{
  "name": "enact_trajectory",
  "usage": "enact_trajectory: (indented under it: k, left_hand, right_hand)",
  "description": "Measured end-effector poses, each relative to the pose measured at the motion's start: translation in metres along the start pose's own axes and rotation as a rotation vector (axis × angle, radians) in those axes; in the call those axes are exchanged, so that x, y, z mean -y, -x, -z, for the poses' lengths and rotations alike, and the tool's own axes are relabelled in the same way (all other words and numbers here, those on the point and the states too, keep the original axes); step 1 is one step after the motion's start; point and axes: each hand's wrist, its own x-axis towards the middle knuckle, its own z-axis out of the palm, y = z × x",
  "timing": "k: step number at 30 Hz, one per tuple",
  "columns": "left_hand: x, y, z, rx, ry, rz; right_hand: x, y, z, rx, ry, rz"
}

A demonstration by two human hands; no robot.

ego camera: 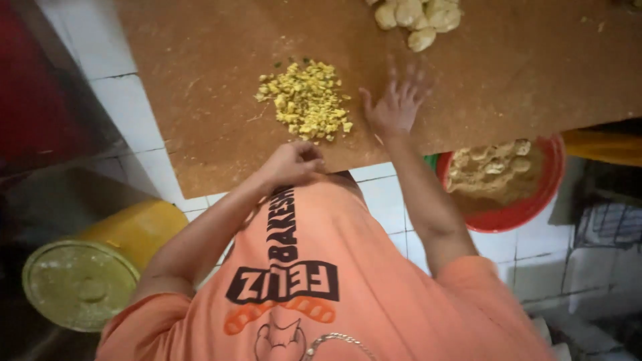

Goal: Filling small dough portions with a yellow ingredient and rolling them into uniform balls on a wooden surface.

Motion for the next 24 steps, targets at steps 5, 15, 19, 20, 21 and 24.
enact_trajectory:
  k: [5, 15, 19, 20, 21, 24]
  left_hand:
    - [0.004, 0.002, 0.003, 0.039, -0.158, -0.140]
    - [0.056, -0.012, -0.004, -0.169, 0.139, -0.463]
    - [0.092, 0.010, 0.035, -0.478, 0.529, -0.260]
    - [0.113, 0.006, 0.040, -0.475, 0.532, -0.255]
    - [0.134, 0.003, 0.045, -0.502, 0.680, -0.162]
    - [0.115, 0.016, 0.062, -0.508, 0.920, -0.061]
  right_hand:
    - [-0.069, -0.001, -0.078, -0.945, 0.482, 0.077]
    - [0.040, 0.088, -0.006, 0.047, -0.752, 0.449]
    - [0.065, 0.075, -0.028, -0.084, -0.401, 0.481]
    - [0.070, 0.069, -0.040, -0.079, -0.400, 0.478]
    - [0.074, 0.063, -0.052, -0.122, -0.357, 0.566]
    - [0.085, 0.037, -0.106, -0.223, -0.293, 0.699]
